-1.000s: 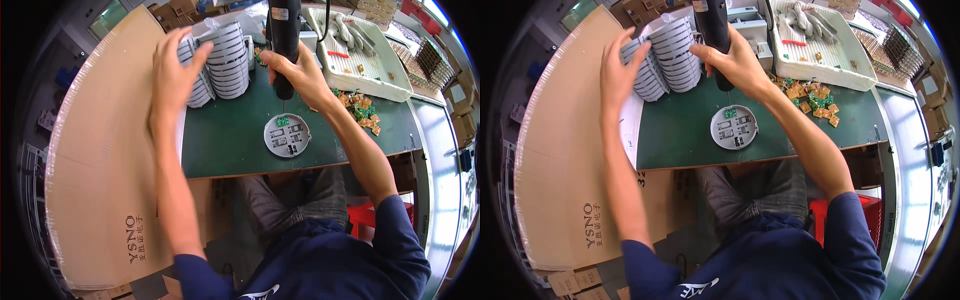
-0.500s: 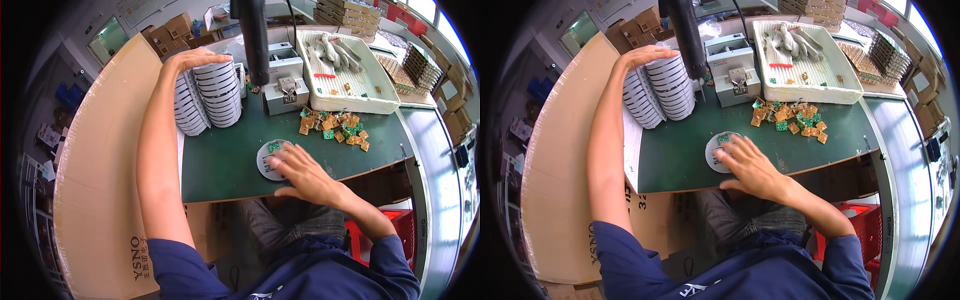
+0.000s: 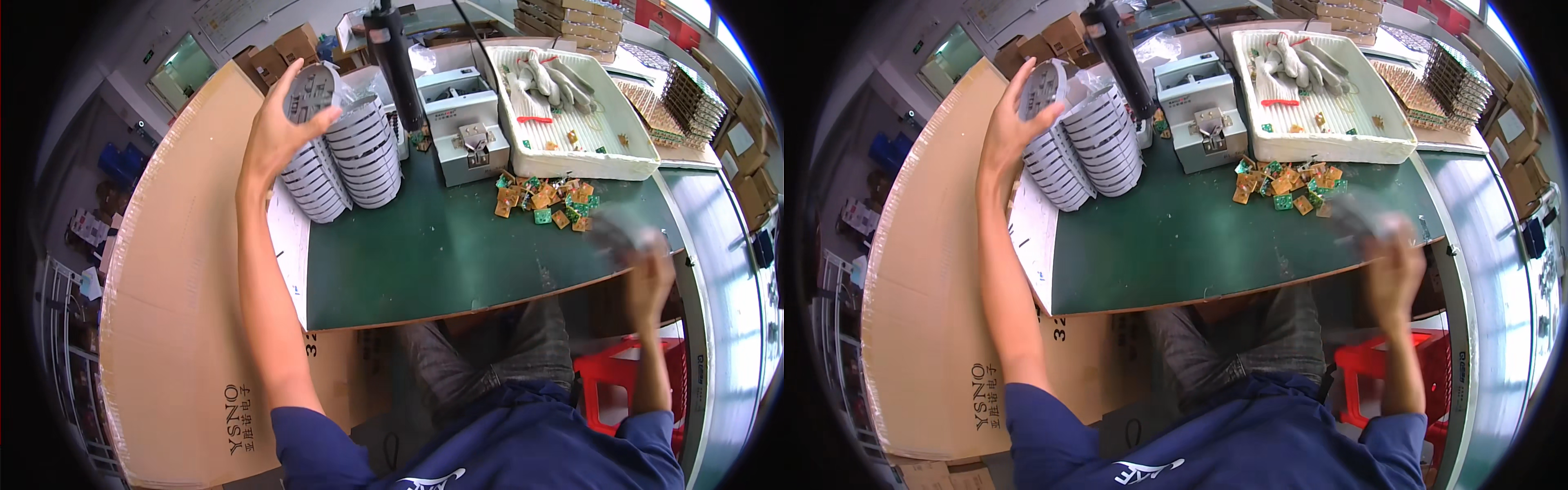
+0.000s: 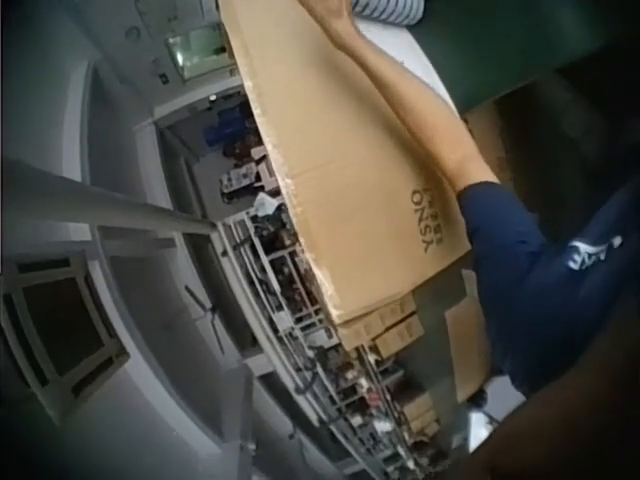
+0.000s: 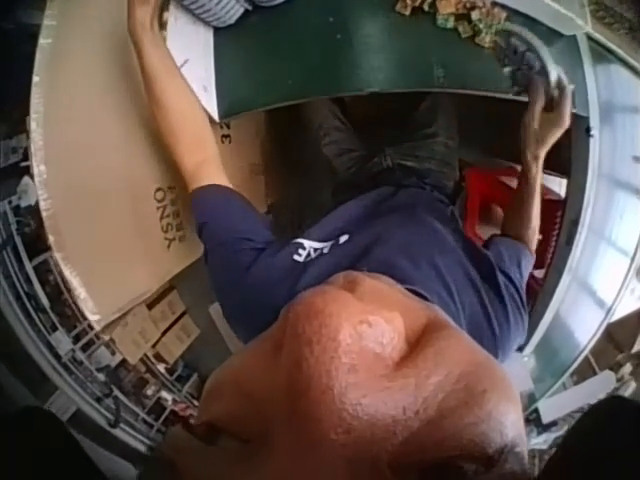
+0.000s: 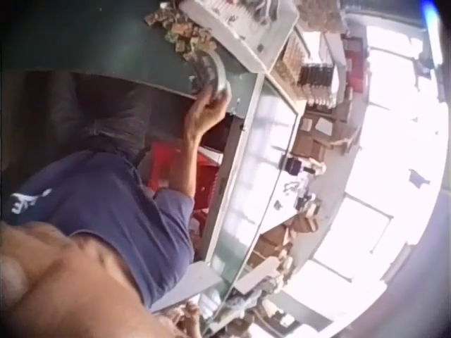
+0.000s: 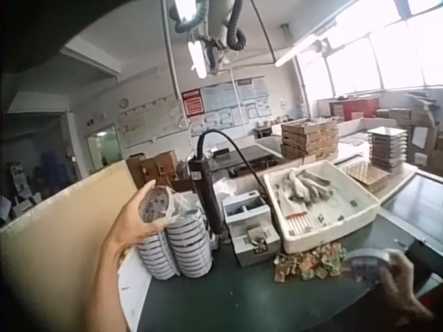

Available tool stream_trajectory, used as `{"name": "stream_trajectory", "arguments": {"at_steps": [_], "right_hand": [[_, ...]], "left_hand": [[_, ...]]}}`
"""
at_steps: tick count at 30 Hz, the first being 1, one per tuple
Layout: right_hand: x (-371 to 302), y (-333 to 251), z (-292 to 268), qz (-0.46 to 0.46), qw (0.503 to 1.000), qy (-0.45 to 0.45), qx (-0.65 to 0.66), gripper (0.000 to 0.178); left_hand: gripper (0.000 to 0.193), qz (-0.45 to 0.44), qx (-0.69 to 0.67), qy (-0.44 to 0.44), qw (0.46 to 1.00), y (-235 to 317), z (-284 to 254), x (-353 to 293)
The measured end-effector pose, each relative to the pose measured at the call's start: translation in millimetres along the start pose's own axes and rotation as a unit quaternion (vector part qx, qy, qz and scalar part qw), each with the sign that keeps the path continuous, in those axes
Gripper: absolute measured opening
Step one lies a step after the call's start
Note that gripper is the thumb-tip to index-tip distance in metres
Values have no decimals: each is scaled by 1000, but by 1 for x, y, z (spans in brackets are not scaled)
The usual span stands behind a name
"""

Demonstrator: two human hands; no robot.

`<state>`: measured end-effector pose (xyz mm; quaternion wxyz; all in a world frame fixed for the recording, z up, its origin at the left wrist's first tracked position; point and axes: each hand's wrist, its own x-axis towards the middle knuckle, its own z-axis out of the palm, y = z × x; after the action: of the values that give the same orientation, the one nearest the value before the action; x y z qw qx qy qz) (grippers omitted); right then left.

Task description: Assembling small electronic circuit boards and connectors into circular grey plastic housings using a manual press tool at a factory workbench.

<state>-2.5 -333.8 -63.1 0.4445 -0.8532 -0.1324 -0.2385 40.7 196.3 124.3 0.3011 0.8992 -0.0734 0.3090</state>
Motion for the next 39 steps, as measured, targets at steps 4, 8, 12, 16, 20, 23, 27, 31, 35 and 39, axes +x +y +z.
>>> {"name": "stream_trajectory", "arguments": {"at_steps": [4, 8, 12, 16, 20, 23, 27, 31, 35, 39], "right_hand": [[31, 138, -153, 128, 951, 275, 64, 48], [14, 279, -287, 303, 900, 305, -78, 53], [-29, 353, -386, 296, 805, 166, -487, 62], [-13, 292, -276, 410, 700, 107, -575, 65], [12, 211, -276, 18, 849, 235, -472, 44], [43, 82, -151, -19, 962, 137, -235, 40], [58, -33, -10, 32, 991, -120, -44, 32], [79, -47, 77, -195, 966, -165, -46, 34], [92, -43, 142, -323, 922, -168, -130, 40], [102, -30, 163, -367, 903, -181, -128, 21]], "left_hand": [[103, 55, 11, -79, 995, 39, 15, -67], [109, 63, 3, -200, 978, 50, 72, -115], [109, 24, -7, -249, 968, 42, 125, -143], [108, -25, -17, -234, 972, 37, 145, -173], [115, -14, -52, -229, 972, 32, 141, -168], [119, -86, -7, -195, 977, 41, 135, -179], [115, -92, 145, -147, 974, 66, 165, -195], [103, -115, 163, -114, 973, 81, 180, -190], [88, -117, 16, -122, 985, 77, 162, -196], [89, -260, -427, -115, 858, 58, 138, -219]]}}
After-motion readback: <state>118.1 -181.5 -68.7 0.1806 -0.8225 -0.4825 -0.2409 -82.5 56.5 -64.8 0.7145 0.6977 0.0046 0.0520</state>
